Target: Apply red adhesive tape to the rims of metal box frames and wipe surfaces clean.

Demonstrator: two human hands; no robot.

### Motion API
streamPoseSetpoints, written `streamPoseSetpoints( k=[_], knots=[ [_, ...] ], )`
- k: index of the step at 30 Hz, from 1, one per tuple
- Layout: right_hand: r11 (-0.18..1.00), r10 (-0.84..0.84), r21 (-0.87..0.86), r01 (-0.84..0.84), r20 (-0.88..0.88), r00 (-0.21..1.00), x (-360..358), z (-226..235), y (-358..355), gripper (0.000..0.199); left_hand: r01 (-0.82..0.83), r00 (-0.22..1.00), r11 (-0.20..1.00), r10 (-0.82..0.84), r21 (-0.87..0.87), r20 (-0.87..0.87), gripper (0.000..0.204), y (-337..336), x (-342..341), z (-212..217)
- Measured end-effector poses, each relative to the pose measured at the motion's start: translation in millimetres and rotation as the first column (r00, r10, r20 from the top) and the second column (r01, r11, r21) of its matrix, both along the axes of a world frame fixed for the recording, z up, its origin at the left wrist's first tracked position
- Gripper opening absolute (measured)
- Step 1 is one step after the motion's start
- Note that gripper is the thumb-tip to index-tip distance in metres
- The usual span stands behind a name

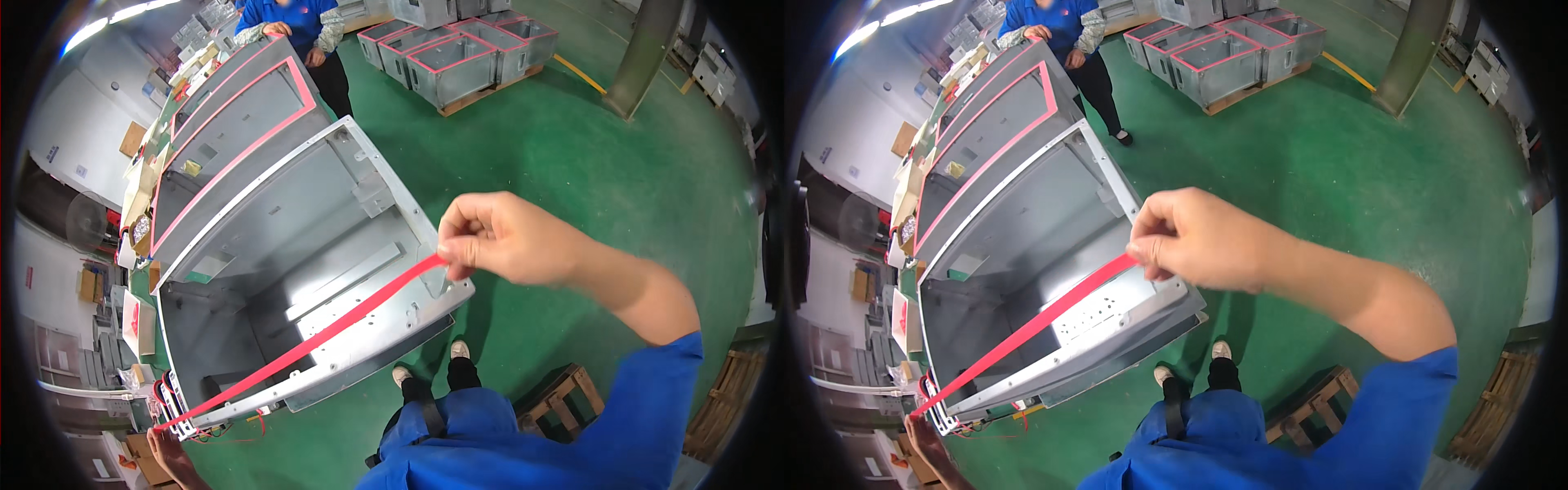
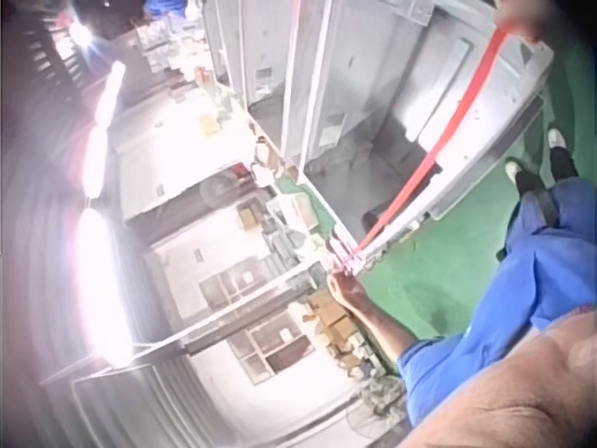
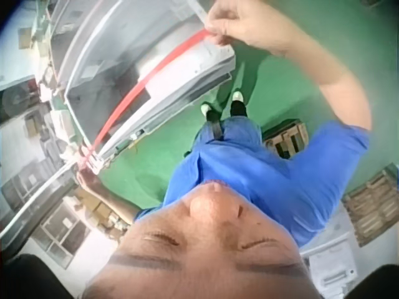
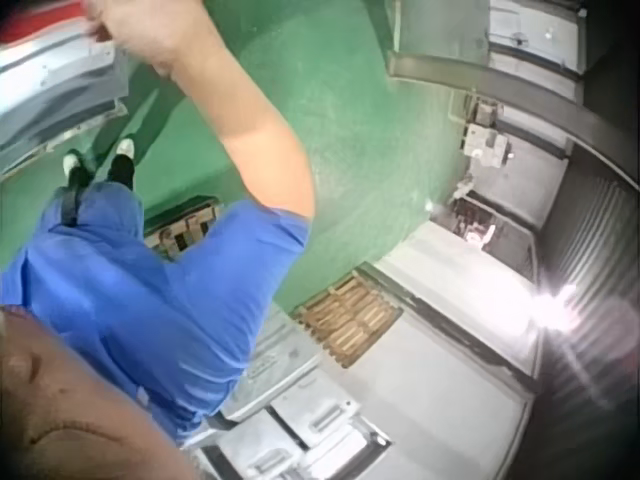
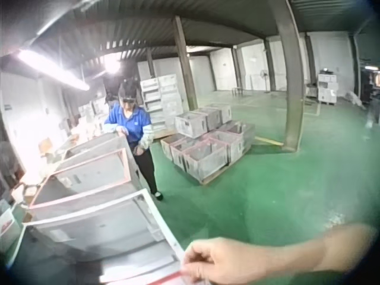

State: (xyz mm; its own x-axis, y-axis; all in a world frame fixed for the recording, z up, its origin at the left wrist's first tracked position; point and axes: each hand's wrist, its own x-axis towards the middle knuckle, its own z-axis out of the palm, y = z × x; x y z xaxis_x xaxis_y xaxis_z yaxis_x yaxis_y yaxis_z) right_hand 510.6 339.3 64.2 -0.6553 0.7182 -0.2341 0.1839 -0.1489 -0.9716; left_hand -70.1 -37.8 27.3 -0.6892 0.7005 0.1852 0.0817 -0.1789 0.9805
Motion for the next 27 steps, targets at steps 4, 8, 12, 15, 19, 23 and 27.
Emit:
streamPoseSetpoints(
  k=[4,8,12,15,19,23,27],
  knots=[
    [0.995,0.091,-0.045,-0.092,-0.019,0.996,-1.0,-12.5,0.8,0.010,-0.060,0.998,0.993,0.058,-0.104,-0.016,0.023,-6.8,6.9,-9.7],
    [0.986,0.165,-0.044,-0.163,0.033,0.986,-3.5,-6.9,4.7,0.007,-0.204,0.979,0.940,0.204,-0.275,-0.027,0.025,14.5,55.5,-2.3],
    [0.992,0.123,0.007,-0.124,0.043,0.991,-4.4,-14.1,1.8,0.008,-0.039,0.997,0.988,0.048,-0.149,0.060,0.025,-47.5,-20.3,-31.1],
    [0.995,0.099,-0.008,-0.099,0.099,0.990,-5.1,-15.0,-0.8,0.008,-0.056,0.998,0.994,0.058,-0.095,0.012,0.019,6.7,35.6,-12.3],
    [0.991,0.072,0.095,-0.093,0.207,0.976,-5.9,-24.9,-7.5,0.011,-0.130,0.989,0.986,0.137,-0.107,0.060,0.013,1.1,27.2,-11.9],
    [0.930,-0.021,0.350,-0.113,0.356,0.934,-1.1,-24.1,-8.4,0.014,-0.104,0.993,0.980,0.113,-0.172,0.042,0.006,13.6,33.1,-23.0],
    [0.943,0.010,0.302,-0.142,0.399,0.917,4.9,-34.4,-3.2,0.016,-0.046,0.995,0.979,0.063,-0.199,0.080,0.006,23.0,41.6,-27.3]
  ],
)
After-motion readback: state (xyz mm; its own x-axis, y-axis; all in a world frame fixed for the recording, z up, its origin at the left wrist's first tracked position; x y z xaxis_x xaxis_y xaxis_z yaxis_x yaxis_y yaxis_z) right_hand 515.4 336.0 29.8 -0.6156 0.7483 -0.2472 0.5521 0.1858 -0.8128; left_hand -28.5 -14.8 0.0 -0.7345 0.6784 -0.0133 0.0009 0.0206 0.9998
